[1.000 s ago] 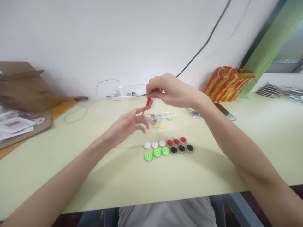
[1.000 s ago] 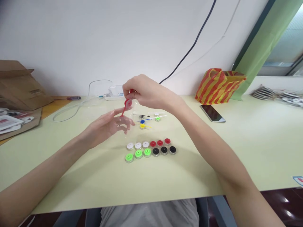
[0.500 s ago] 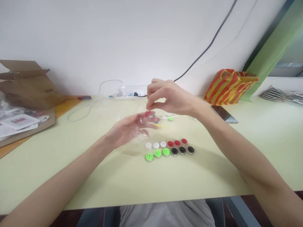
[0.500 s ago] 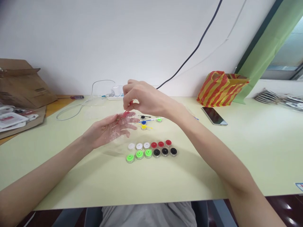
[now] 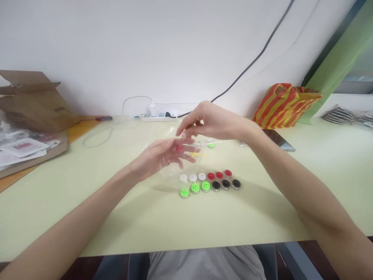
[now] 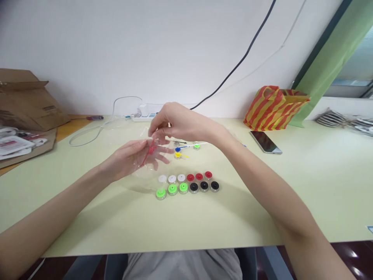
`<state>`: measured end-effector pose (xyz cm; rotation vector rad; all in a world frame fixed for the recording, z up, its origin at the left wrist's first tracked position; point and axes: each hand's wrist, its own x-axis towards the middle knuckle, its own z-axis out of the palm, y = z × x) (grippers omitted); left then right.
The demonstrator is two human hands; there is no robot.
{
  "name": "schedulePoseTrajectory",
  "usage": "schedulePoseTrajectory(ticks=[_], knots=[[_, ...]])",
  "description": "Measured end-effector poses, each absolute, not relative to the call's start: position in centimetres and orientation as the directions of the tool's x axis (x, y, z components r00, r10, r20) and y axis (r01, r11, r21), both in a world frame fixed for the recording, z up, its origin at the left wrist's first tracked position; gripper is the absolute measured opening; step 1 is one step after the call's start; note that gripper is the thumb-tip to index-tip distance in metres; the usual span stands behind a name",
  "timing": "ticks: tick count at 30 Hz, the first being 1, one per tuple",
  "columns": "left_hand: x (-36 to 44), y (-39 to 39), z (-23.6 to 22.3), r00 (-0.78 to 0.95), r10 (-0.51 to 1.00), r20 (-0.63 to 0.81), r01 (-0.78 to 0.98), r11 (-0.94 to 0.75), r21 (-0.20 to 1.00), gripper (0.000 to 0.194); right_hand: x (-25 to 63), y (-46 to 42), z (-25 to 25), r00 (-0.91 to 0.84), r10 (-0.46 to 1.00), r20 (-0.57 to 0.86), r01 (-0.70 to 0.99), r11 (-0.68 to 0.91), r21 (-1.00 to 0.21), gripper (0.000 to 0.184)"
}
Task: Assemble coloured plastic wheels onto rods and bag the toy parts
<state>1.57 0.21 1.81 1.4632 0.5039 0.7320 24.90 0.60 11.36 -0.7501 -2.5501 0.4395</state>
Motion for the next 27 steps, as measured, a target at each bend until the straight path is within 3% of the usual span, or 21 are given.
schedulePoseTrajectory(ticks=[6,11,13,15,16,18,20,23,27], knots=[[1.6,0.4,1.9,0.642,0.752,0.149,-0.165,-0.055,0.985,0.043,24.8,0.9,11.0,-0.740,0.577,0.347,0.422,0.799,-0.428,0.014],[1.2,0.7,2.1,0.617,0.770,0.160,-0.141,-0.092,0.986,0.043,24.8,2.2,10.5,-0.775,0.509,0.374,0.391,0.852,-0.349,0.022],[1.1,0.8,2.4,0.553,0.813,0.180,-0.141,-0.121,0.983,0.043,25.5,3.0,10.5,-0.691,0.558,0.458,0.486,0.829,-0.277,0.022],[0.9,1.0,2.5,0.451,0.872,0.190,-0.136,-0.143,0.980,0.041,26.8,4.0,10.5,-0.601,0.659,0.453,0.646,0.734,-0.210,0.020],[0.8,1.2,2.5,0.397,0.899,0.186,-0.135,-0.144,0.980,0.039,27.6,4.6,10.4,-0.575,0.726,0.377,0.723,0.666,-0.181,0.018],[0.7,1.6,2.3,0.301,0.939,0.169,-0.139,-0.132,0.982,0.036,29.2,6.0,9.9,-0.522,0.850,0.064,0.840,0.526,-0.131,0.012],[0.5,2.0,2.0,0.246,0.956,0.160,-0.145,-0.126,0.981,0.035,30.6,7.3,9.0,-0.408,0.884,-0.227,0.913,0.400,-0.084,0.011],[0.3,2.4,1.5,0.237,0.958,0.164,-0.129,-0.136,0.982,0.033,31.5,8.9,7.6,-0.272,0.882,-0.384,0.961,0.268,-0.065,0.027],[0.2,2.4,1.3,0.236,0.956,0.174,-0.096,-0.155,0.983,0.032,31.1,10.0,5.9,-0.253,0.840,-0.479,0.967,0.241,-0.087,0.032]])
